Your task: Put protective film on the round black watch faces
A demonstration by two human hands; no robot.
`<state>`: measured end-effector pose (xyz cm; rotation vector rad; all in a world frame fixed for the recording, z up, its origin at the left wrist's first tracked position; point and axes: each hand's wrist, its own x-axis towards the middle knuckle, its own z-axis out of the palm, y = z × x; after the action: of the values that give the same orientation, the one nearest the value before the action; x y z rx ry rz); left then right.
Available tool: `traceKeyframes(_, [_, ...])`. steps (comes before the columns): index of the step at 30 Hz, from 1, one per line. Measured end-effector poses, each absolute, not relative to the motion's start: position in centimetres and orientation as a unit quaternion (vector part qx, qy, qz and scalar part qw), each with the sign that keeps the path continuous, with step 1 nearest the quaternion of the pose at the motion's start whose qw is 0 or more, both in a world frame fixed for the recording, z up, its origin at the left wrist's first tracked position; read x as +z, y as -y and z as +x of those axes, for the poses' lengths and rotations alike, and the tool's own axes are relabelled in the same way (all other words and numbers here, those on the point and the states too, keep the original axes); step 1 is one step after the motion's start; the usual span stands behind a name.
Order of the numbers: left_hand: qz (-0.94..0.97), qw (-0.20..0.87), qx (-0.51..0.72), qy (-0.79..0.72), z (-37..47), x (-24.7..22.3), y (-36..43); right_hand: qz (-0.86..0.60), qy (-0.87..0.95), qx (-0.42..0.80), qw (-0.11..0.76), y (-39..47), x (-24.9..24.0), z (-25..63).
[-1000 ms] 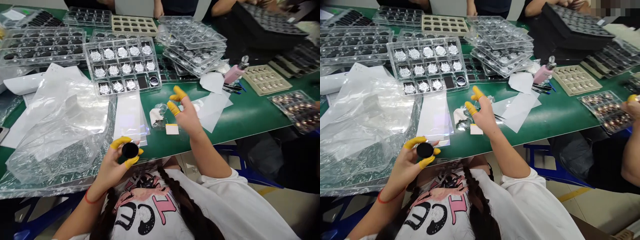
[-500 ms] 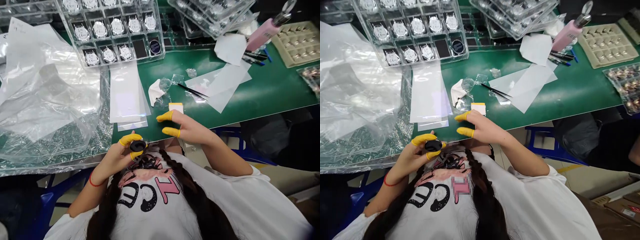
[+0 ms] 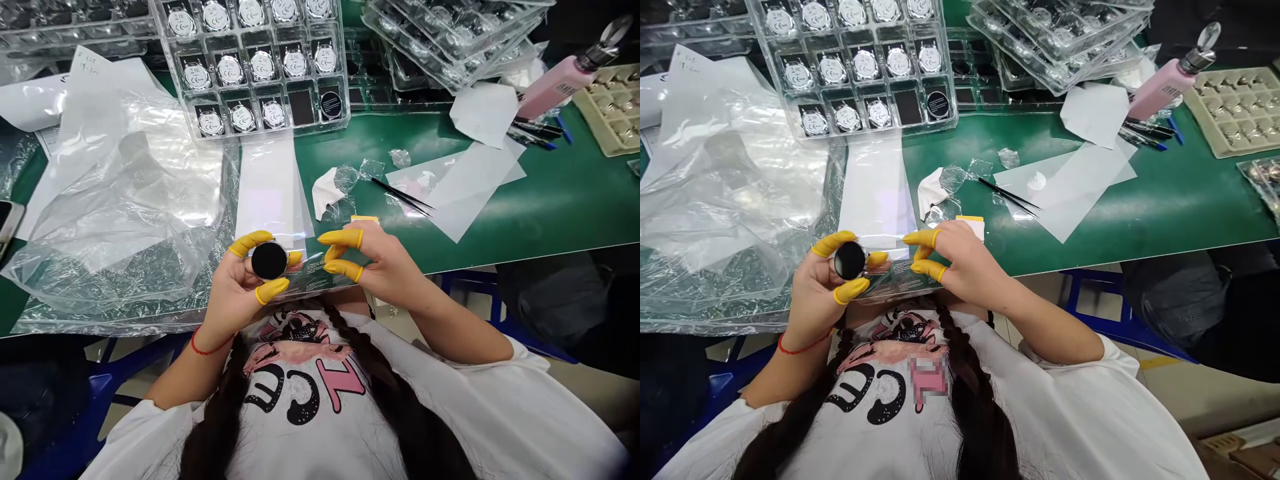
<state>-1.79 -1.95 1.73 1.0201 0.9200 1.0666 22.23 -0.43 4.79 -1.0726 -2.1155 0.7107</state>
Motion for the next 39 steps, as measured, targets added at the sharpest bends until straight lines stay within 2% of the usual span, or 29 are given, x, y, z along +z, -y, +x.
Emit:
traceKeyframes(2, [0.409,0.672,0.455,-0.418,-1.8,1.7,1.6,-0.408,0.817,0.223,0.342,0.3,4.9,22.1])
traceKeyframes(5, [0.382,0.690,0.449,-0.420,-1.9,1.5,1.2,-0.413,0.813,0.223,0.345,0.1,5.2,21.8])
traceKeyframes(14, [0.398,0.678,0.435,-0.440,-1.8,2.3,0.8,-0.439,0.749,0.344,0.357,-0.3,4.8,21.4])
traceKeyframes(19, [0.388,0.682,0.432,-0.445,-1.9,2.5,0.5,-0.448,0.734,0.355,0.368,-0.4,5.5,21.2])
traceKeyframes(24, [0.460,0.655,0.407,-0.439,-1.6,2.2,0.1,-0.466,0.610,0.470,0.434,-0.8,7.3,20.2])
traceKeyframes(30, [0.554,0.626,0.380,-0.397,-1.1,2.3,0.0,-0.479,0.448,0.656,0.374,-1.7,7.0,17.6])
traceKeyframes(39, [0.603,0.583,0.392,-0.380,-1.2,1.9,-0.1,-0.492,0.418,0.674,0.359,-1.9,6.0,17.1])
